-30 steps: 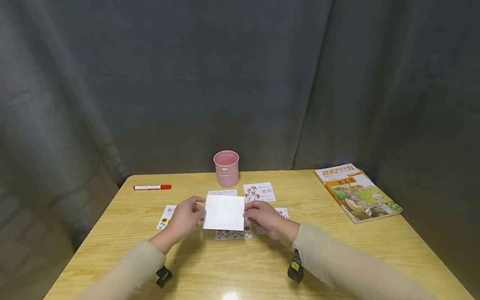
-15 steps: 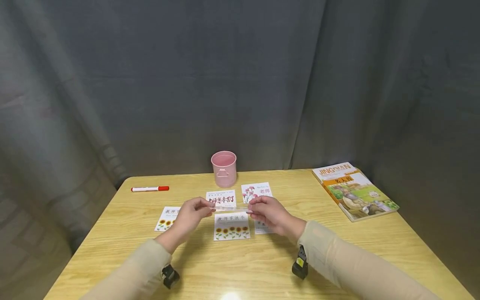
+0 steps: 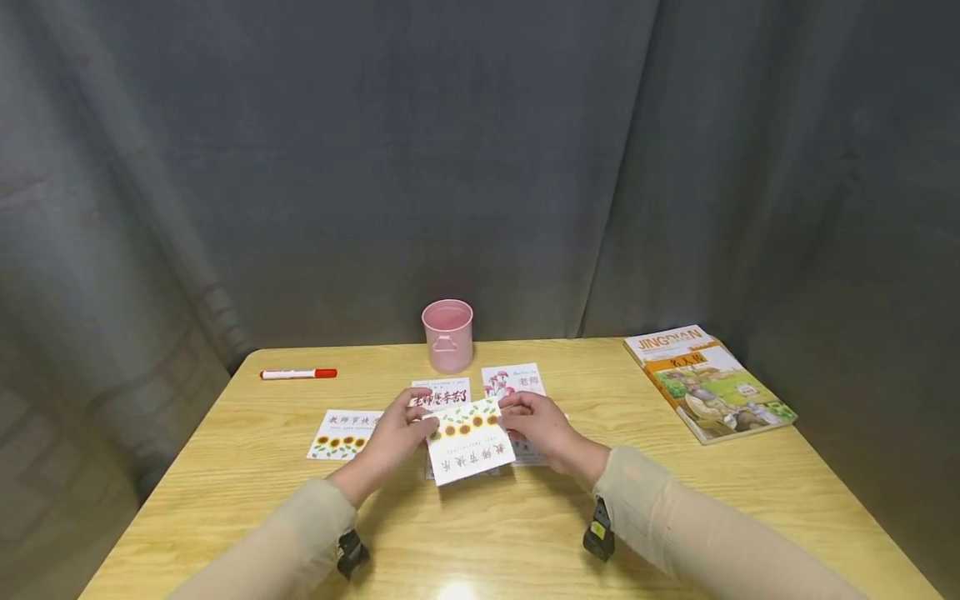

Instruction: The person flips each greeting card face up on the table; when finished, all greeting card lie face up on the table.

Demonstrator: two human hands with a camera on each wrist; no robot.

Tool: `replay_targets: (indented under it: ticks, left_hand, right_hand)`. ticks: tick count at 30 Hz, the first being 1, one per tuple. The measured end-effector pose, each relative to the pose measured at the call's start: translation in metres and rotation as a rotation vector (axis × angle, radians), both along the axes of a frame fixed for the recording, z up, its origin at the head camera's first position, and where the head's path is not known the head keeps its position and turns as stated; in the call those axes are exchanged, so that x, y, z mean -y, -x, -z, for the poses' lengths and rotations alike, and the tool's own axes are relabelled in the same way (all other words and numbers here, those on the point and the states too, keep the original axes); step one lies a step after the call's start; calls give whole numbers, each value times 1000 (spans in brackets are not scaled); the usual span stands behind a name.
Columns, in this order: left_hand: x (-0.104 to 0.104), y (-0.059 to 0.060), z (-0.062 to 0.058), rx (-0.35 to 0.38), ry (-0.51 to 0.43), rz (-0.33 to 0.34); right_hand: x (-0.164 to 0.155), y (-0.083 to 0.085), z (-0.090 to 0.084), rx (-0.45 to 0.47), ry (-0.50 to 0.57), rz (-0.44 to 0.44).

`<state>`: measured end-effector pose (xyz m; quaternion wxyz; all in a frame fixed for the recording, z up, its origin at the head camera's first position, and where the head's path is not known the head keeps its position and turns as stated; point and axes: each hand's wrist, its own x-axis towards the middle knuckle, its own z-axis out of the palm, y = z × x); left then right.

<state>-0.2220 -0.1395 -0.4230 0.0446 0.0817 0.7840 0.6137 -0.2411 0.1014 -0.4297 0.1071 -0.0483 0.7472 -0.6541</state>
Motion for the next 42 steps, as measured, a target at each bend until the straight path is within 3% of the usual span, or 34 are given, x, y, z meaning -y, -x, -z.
replay_targets:
  ticks: [5, 8, 10, 12, 17, 21, 24, 29, 36, 42]
  left_hand:
    - [-7, 1, 0, -81, 210, 238]
    - [-12, 2, -1, -153, 297, 300]
    - [-13, 2, -2, -169, 315, 278]
    - [-11, 2, -3, -150, 289, 204]
    - [0, 3, -9, -39, 48, -68]
    - [7, 2, -12, 8, -95, -180]
    - [9, 2, -11, 19, -132, -199]
    - [14, -1, -9, 38, -120, -199]
    - [21, -3, -6, 64, -31, -169]
    - [28, -4, 0, 59, 55, -123]
  right_hand:
    - [2, -3, 2, -120, -122, -190]
    - [5, -6, 1, -183, -125, -294]
    - [6, -8, 1, -174, -103, -303]
    - [6, -7, 1, -142, -84, -279]
    - [-4, -2, 6, 3, 20, -218]
    - [-11, -1, 11, 92, 162, -251]
    - [-10, -1, 11, 116, 204, -254]
    - [-3, -1, 7, 108, 219, -181]
    - [2, -2, 5, 78, 96, -207]
    - [5, -6, 9, 85, 56, -217]
